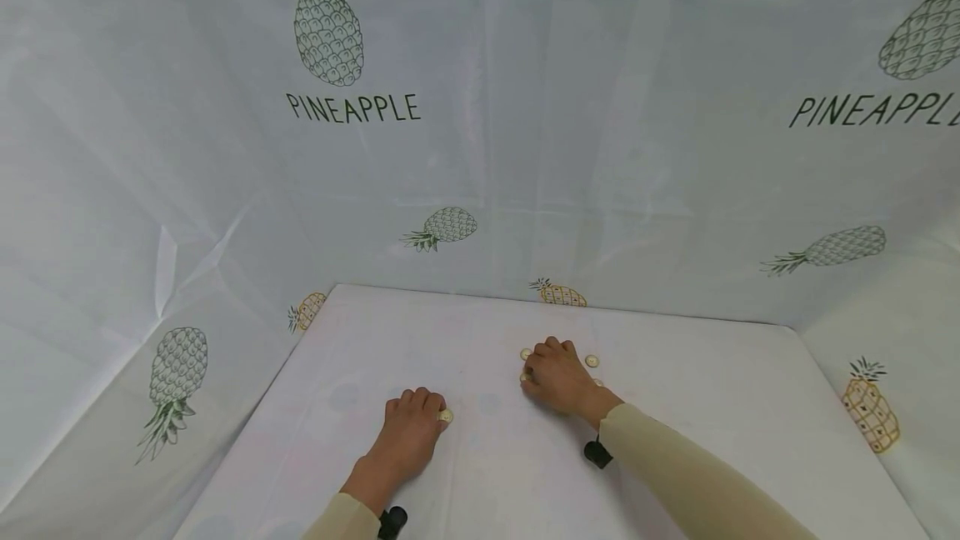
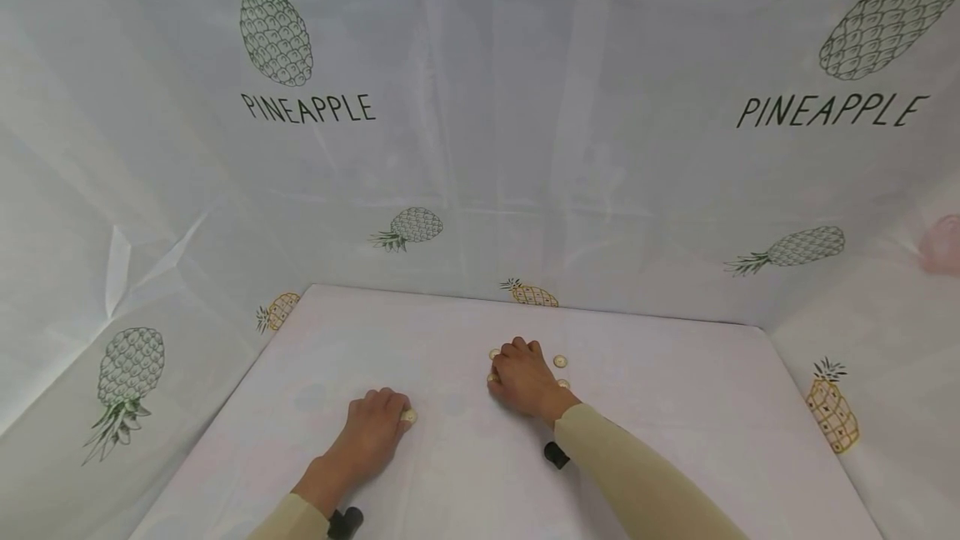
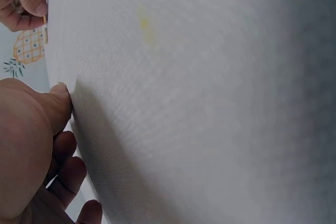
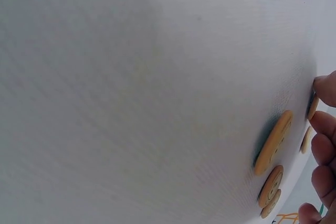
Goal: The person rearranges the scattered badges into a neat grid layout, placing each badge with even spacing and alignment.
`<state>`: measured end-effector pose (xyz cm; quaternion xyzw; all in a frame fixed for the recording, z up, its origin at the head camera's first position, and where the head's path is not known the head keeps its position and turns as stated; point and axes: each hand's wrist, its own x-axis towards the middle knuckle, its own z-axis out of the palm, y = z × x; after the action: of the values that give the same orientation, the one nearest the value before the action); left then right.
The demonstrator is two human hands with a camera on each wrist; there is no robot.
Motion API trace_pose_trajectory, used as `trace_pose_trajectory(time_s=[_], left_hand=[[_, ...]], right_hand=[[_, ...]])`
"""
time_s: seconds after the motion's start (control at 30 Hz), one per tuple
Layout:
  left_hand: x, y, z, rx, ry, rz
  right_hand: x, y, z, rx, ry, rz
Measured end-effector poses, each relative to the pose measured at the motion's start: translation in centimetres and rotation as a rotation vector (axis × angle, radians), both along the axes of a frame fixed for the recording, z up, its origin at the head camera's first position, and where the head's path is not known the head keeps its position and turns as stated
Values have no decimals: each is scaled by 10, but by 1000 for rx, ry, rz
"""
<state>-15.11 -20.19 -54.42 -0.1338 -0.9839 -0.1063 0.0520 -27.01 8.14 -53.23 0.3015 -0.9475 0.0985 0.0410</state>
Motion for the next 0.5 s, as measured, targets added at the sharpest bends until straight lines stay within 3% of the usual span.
trace_pose_trajectory(time_s=[0.5], left_hand=[[2,2,6,10,1,-7]], right_hand=[[-3,3,-3,19,1,-1]])
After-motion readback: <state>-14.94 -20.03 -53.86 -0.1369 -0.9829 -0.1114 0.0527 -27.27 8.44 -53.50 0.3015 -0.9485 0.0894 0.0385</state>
